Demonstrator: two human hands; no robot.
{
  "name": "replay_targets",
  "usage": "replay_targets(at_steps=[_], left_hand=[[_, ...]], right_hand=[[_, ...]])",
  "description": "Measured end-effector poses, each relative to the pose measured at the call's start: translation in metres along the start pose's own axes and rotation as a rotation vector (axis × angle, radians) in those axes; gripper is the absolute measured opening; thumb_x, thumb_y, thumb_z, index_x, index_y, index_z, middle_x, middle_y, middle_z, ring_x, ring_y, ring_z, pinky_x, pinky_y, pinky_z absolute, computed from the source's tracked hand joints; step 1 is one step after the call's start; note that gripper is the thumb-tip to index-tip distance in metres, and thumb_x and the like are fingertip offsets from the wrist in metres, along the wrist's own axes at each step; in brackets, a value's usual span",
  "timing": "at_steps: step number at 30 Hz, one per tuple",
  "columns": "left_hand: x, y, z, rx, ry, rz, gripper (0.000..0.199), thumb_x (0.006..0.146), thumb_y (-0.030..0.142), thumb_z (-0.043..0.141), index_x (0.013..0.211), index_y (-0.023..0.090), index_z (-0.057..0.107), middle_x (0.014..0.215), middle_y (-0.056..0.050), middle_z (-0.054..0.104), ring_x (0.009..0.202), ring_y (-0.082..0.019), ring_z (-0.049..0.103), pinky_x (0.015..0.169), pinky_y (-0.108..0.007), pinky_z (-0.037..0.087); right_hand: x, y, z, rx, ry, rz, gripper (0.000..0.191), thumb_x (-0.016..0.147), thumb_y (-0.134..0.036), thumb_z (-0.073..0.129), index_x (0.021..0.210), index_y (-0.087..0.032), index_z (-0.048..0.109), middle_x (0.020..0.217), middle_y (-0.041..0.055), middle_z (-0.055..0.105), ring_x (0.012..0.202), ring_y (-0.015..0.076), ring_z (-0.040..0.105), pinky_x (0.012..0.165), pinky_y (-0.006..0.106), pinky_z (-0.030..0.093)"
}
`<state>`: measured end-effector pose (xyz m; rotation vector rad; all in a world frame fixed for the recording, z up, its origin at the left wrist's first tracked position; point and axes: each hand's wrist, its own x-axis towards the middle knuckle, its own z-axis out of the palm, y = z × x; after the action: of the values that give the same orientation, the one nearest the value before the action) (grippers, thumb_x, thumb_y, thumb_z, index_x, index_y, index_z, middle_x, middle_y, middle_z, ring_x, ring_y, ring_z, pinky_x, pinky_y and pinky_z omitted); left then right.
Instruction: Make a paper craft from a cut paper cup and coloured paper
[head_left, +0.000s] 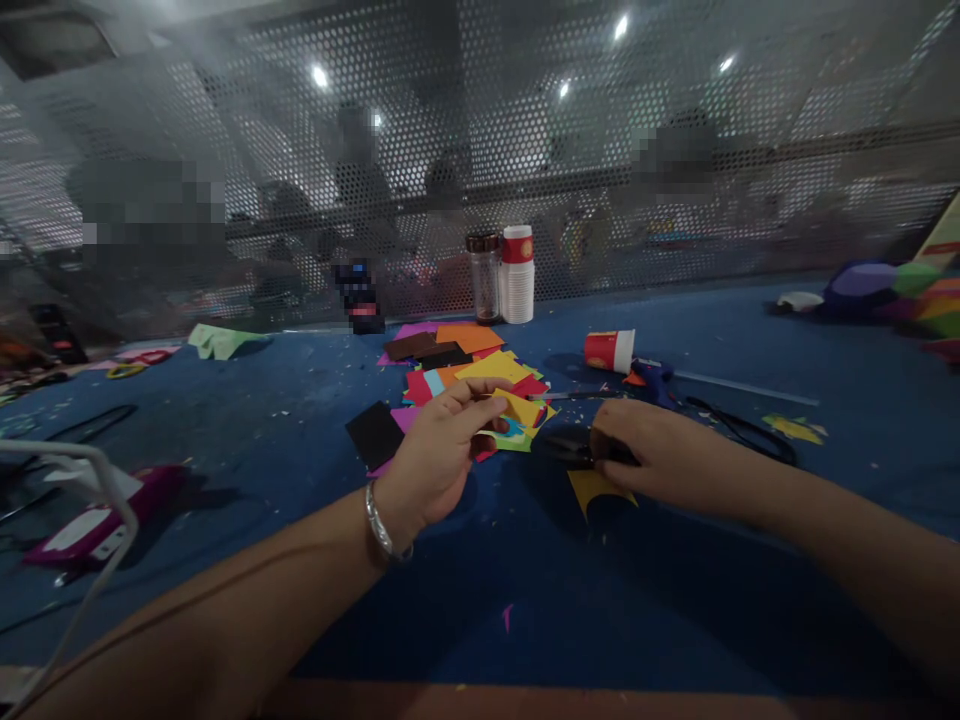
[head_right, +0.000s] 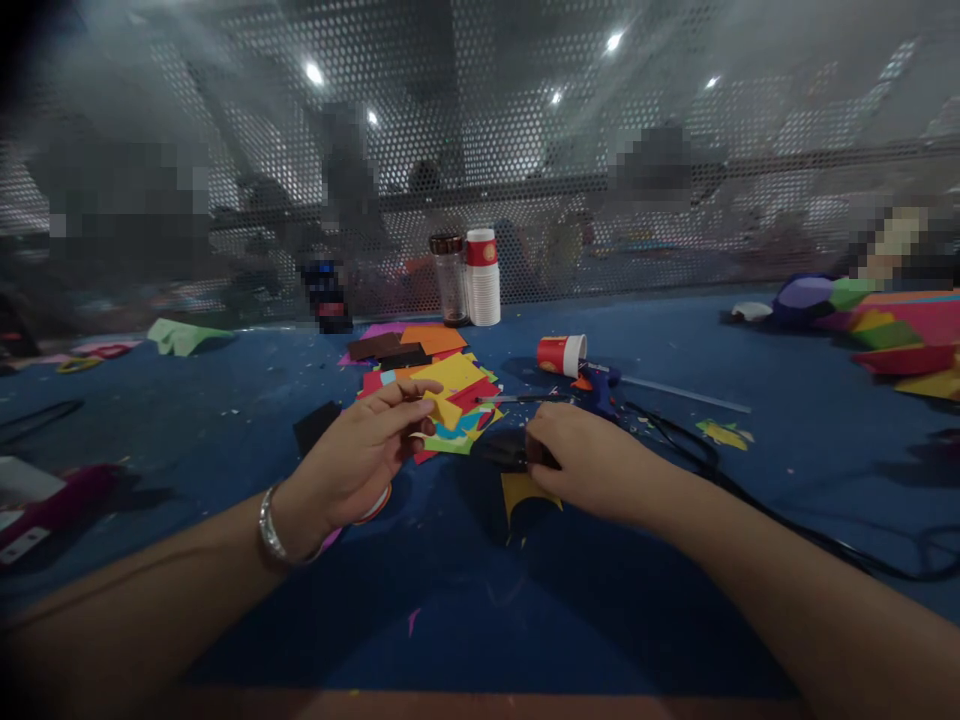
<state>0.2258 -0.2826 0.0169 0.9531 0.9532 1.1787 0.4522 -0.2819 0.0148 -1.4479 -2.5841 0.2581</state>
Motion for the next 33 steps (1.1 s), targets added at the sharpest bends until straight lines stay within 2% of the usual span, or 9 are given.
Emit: replay_targets(at_steps=[5, 9, 14, 17, 19, 23, 27, 33], left_hand=[[-0.003, 0.002, 0.003, -0.005, 0.007, -0.09, 0.019, 0.089, 0.011, 0.056, 0.103, 0.016, 0.069, 0.076, 0.001, 0.06, 0.064, -0.007, 0.057, 0.052, -0.017, 0.04], [-0.005, 0.006, 0.007, -0.054, 0.04, -0.168, 0.025, 0.089, 0.005, 0.053, 0.108, 0.015, 0.067, 0.075, -0.001, 0.06, 0.06, -0.007, 0.056, 0.052, -0.018, 0.04], [-0.006, 0.009, 0.009, -0.168, 0.068, -0.211, 0.03, 0.089, 0.0, 0.047, 0.111, 0.012, 0.064, 0.068, -0.001, 0.057, 0.055, -0.007, 0.054, 0.051, -0.017, 0.042], [-0.005, 0.008, 0.009, -0.191, 0.05, -0.209, 0.029, 0.088, -0.001, 0.045, 0.11, 0.01, 0.062, 0.066, -0.001, 0.057, 0.053, -0.007, 0.053, 0.051, -0.017, 0.042], [-0.004, 0.008, 0.008, -0.193, 0.057, -0.206, 0.028, 0.088, -0.002, 0.044, 0.108, 0.01, 0.061, 0.066, -0.001, 0.057, 0.051, -0.007, 0.052, 0.051, -0.016, 0.042], [-0.002, 0.007, 0.007, -0.213, 0.079, -0.194, 0.026, 0.088, -0.001, 0.044, 0.104, 0.011, 0.06, 0.064, 0.0, 0.056, 0.05, -0.007, 0.051, 0.05, -0.015, 0.042], [-0.002, 0.007, 0.007, -0.215, 0.082, -0.199, 0.026, 0.087, -0.002, 0.044, 0.103, 0.012, 0.059, 0.063, 0.001, 0.055, 0.05, -0.007, 0.053, 0.049, -0.016, 0.043], [-0.004, 0.007, 0.01, -0.226, 0.075, -0.195, 0.029, 0.087, -0.002, 0.044, 0.107, 0.012, 0.059, 0.064, 0.0, 0.056, 0.051, -0.008, 0.054, 0.048, -0.016, 0.042]], right_hand=[[0.001, 0.0, -0.007, 0.142, -0.035, 0.071, 0.011, 0.084, -0.025, 0.052, 0.08, -0.019, 0.061, 0.085, 0.0063, 0.064, 0.075, 0.0211, 0.059, 0.068, 0.033, 0.045], [0.001, -0.005, -0.013, 0.311, 0.012, 0.14, 0.017, 0.086, -0.033, 0.048, 0.079, -0.021, 0.057, 0.074, 0.0012, 0.06, 0.064, 0.0161, 0.054, 0.058, 0.028, 0.04], [-0.001, -0.017, -0.014, 0.77, 0.024, 0.226, 0.016, 0.084, -0.036, 0.05, 0.08, -0.021, 0.053, 0.065, -0.0009, 0.06, 0.054, 0.0124, 0.053, 0.047, 0.023, 0.039], [-0.004, -0.025, -0.014, 1.027, 0.066, 0.262, 0.013, 0.083, -0.033, 0.053, 0.079, -0.02, 0.052, 0.069, -0.0007, 0.062, 0.048, 0.0093, 0.052, 0.041, 0.02, 0.038], [-0.007, -0.031, -0.015, 1.131, 0.094, 0.259, 0.014, 0.084, -0.031, 0.054, 0.077, -0.02, 0.051, 0.068, -0.0009, 0.062, 0.044, 0.0069, 0.048, 0.036, 0.017, 0.034], [-0.011, -0.037, -0.016, 1.213, 0.079, 0.243, 0.022, 0.089, -0.035, 0.056, 0.075, -0.019, 0.05, 0.057, -0.0046, 0.055, 0.038, 0.0039, 0.038, 0.032, 0.014, 0.023], [-0.011, -0.038, -0.011, 1.244, 0.027, 0.194, 0.027, 0.091, -0.041, 0.06, 0.077, -0.018, 0.051, 0.065, -0.0034, 0.06, 0.04, 0.0017, 0.039, 0.035, 0.014, 0.023], [-0.01, -0.041, -0.006, 1.253, 0.001, 0.194, 0.029, 0.092, -0.042, 0.059, 0.078, -0.018, 0.052, 0.064, -0.0044, 0.058, 0.038, 0.0006, 0.035, 0.036, 0.015, 0.02]])
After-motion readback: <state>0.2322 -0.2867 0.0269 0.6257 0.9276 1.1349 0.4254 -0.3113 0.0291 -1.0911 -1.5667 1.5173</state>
